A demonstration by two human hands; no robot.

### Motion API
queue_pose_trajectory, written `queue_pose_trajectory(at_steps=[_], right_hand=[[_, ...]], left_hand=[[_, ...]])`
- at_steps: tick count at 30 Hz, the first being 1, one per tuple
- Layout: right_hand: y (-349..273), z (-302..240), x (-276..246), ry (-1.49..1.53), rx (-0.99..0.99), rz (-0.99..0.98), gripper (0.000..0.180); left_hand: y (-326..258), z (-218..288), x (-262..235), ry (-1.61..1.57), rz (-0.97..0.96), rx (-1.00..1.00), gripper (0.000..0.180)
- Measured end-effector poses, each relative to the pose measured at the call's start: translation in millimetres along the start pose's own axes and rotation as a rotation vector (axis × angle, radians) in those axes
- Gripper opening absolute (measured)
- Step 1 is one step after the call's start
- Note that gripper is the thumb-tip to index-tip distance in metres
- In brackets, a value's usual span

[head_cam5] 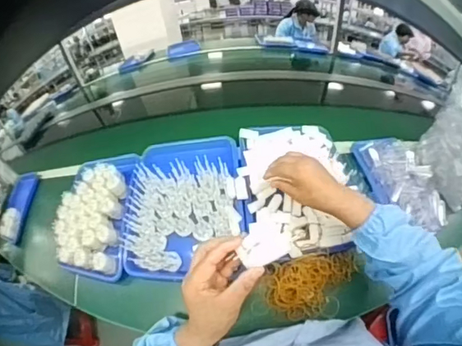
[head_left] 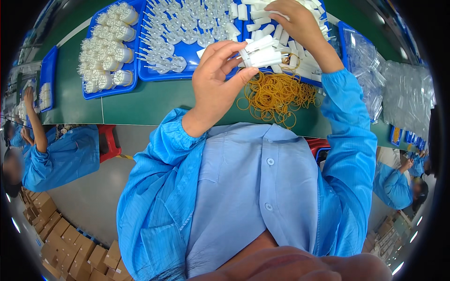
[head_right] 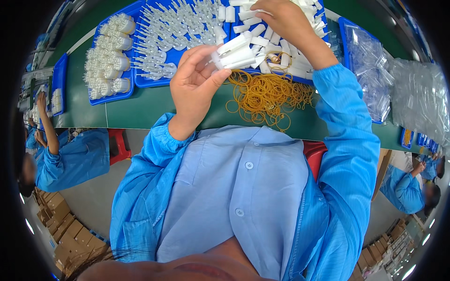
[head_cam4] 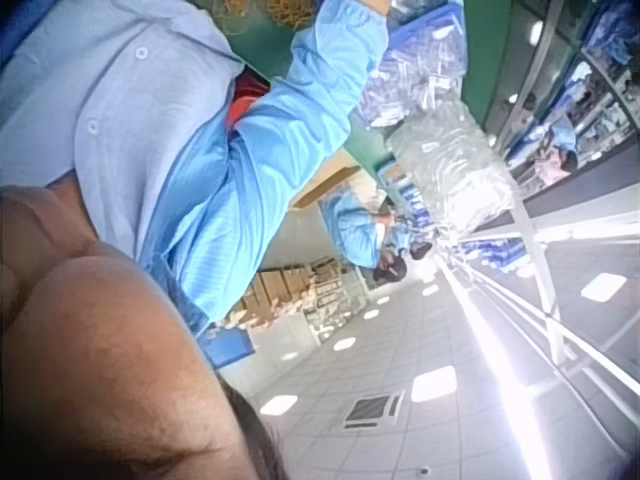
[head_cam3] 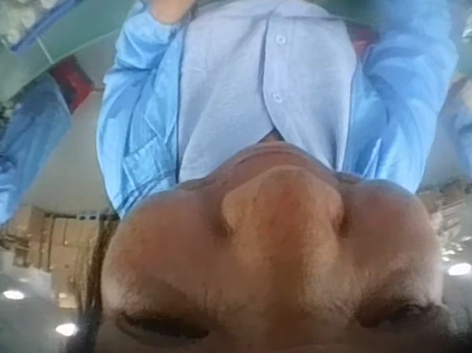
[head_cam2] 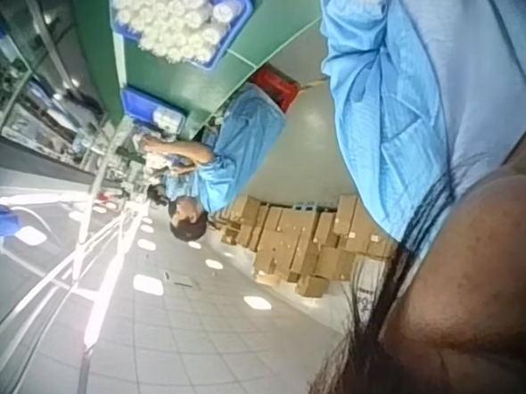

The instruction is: The person assembles small white plastic components by hand. They pick up a white base and a clear plastic piece, fit them together, and place the finished unit into a blue tray. The process is repeated continuously throughout the clip.

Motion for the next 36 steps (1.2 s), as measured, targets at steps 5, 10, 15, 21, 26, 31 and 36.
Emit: queue_pose_trajectory(at_steps=[5, 10, 15, 21, 26, 31, 36], right_hand=[[9, -11, 19, -0.221, -0.128, -0.091, 0.017], [6, -7, 21, -0.254, -0.037, -0.079, 0.019], [-15, -15, -26, 0.038, 0.191, -0.007, 0.019], [-67, -25, -65, 0.921, 0.581, 0.084, 0.020], [-97, -27, -73, 0.826, 0.459, 0.001, 0.031], [-115, -28, -69, 0.871, 0.461, 0.076, 0.029], [-117, -34, -68, 0.891, 0.450, 0.130, 0.025]], left_hand=[[-2, 3, -8, 0.067, 0.010, -0.014, 0.042], [-2, 0, -10, 0.092, 0.059, -0.020, 0.041], [2, 1, -6, 0.162, 0.042, 0.016, 0.041], [4, 4, 12, 0.133, 0.015, 0.110, 0.041], [0, 10, 28, 0.296, -0.152, 0.184, 0.041], [-1, 15, 41, 0.331, -0.166, 0.207, 0.042], [-2, 12, 43, 0.331, -0.213, 0.242, 0.044]])
Point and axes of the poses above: each hand's wrist, its own y-axis towards the middle knuckle, its own x-axis out of the palm, z = x × y, the point moved 4 cm from there along y, towards the middle knuckle, and after that the axes turned 13 degrees about x, right-handed, at the moved point
